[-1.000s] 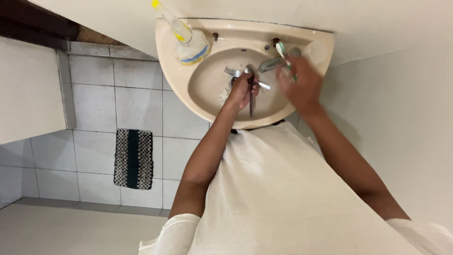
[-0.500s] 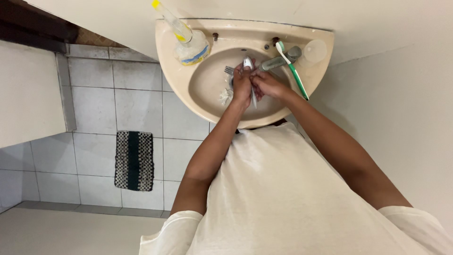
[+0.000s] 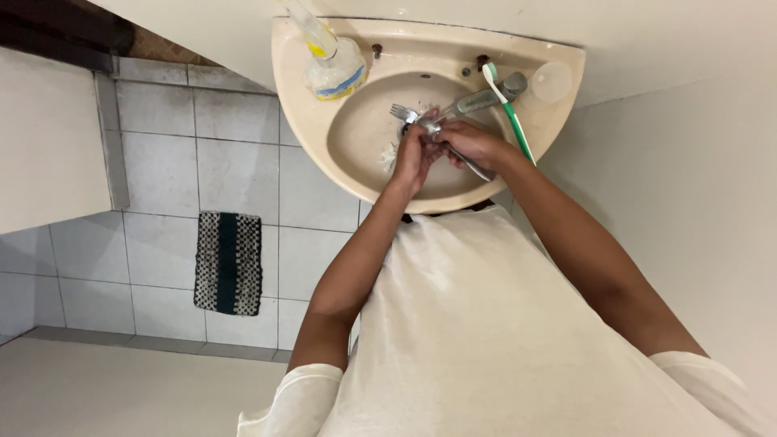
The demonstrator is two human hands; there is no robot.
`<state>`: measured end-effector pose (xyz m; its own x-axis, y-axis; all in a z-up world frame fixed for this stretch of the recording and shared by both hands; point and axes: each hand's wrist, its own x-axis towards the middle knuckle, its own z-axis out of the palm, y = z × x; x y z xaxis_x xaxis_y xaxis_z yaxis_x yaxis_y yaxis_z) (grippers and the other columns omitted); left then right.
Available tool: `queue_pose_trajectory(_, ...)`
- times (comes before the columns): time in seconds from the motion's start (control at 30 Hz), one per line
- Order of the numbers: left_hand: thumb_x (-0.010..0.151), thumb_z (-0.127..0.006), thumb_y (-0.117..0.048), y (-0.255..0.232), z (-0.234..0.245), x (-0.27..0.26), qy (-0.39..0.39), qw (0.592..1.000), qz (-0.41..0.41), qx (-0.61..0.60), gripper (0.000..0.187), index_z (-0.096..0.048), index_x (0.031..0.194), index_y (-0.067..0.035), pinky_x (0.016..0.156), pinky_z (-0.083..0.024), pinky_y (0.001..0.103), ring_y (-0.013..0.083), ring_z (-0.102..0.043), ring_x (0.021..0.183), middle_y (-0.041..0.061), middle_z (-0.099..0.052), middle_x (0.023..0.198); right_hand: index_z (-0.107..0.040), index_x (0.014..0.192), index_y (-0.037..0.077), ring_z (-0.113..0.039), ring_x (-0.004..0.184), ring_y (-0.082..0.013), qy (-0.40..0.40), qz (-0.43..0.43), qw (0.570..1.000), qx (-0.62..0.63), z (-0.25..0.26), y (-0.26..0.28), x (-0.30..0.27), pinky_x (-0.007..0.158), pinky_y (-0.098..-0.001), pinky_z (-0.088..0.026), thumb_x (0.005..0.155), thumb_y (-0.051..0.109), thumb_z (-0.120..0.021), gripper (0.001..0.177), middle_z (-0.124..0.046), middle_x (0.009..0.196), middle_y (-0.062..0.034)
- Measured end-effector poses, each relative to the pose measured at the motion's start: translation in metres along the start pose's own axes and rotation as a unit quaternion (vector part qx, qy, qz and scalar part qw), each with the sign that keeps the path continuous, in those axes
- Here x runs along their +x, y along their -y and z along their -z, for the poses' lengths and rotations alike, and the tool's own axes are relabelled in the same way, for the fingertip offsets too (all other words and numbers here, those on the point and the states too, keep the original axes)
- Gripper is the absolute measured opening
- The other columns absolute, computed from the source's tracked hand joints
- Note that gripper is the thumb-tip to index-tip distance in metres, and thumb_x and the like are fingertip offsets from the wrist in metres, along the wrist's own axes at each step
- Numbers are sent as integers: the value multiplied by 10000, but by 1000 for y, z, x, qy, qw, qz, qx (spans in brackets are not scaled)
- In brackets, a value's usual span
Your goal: The person washes a fork and a spoon in a sink using liquid soap and a toothbrush. They then rinse a plastic cup and its lid before scrubbing the utensils again with the toothbrush and rinsing them under the faucet.
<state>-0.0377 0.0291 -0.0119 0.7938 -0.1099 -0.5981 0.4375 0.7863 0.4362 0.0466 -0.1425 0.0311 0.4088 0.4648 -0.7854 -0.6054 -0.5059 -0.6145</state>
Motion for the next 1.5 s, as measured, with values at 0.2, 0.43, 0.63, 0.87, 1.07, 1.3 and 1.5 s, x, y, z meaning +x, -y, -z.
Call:
queue_pose_trajectory(0.2, 1400, -448, -232, -1, 2, -3, 31, 992, -118, 27, 491, -630, 1810, -34, 838, -574, 320, 133, -614, 918, 98, -754, 1412, -692, 1130, 80, -581, 616, -130, 45, 40, 997, 40, -11, 19, 18, 524, -329, -450, 1267, 372, -606, 334, -657, 823, -15)
queue_pose_trajectory(0.43, 1284, -400, -244, -9, -7, -7, -32, 995, -92, -10, 644, -284, 1916, -264, 880, -644, 393, 162, -651, 974, 107, -657, 1441, -664, 1263, 124, -509, 632, -113, 6, 108, 994, 4, -29, 49, 22, 538, -315, -391, 1281, 406, -583, 294, -587, 836, 6)
queue_pose_trajectory(0.63, 1127, -466, -81, 6, -7, -3, -17, 996, -82, -22, 845, -336, 1950, -222, 944, -624, 376, 177, -669, 1047, 72, -680, 1428, -631, 1480, 168, -559, 743, -50, 18, 134, 990, 28, -17, 18, 34, 587, -266, -465, 1277, 377, -594, 294, -665, 955, 54)
queue_pose_trajectory(0.87, 1327, -426, -181, 9, -14, 10, -19, 991, -129, -9, 449, -505, 1755, -73, 669, -663, 423, 253, -702, 944, 231, -698, 1354, -624, 1634, 152, -607, 695, -90, 22, 160, 986, 29, -8, 3, 9, 569, -303, -476, 1293, 301, -601, 372, -670, 904, -2)
queue_pose_trajectory(1.07, 1324, -485, -49, 6, -23, 11, -52, 982, -142, -116, 413, -565, 1728, -19, 950, -725, 403, 292, -742, 1289, 164, -718, 1556, -717, 1550, 40, -640, 605, -208, -4, 75, 986, -146, -4, 18, -11, 563, -393, -537, 1267, 256, -590, 378, -702, 814, -130)
queue_pose_trajectory(1.3, 1234, -474, -180, -8, -15, 17, 26, 979, -97, -177, 430, -531, 1660, -169, 620, -588, 437, 313, -737, 1194, 58, -691, 1404, -616, 1593, 50, -750, 704, -175, -3, 120, 990, 72, -17, -2, 6, 656, -391, -696, 1199, 146, -620, 406, -762, 946, -73)
queue_pose_trajectory(1.5, 1295, -554, -204, -6, -12, 3, 22, 996, -77, -22, 475, -508, 1766, -169, 685, -592, 403, 285, -664, 996, 206, -718, 1451, -666, 1560, 79, -731, 727, -136, -63, 121, 990, 25, -10, -2, 28, 640, -347, -635, 1220, 173, -640, 353, -780, 992, -44)
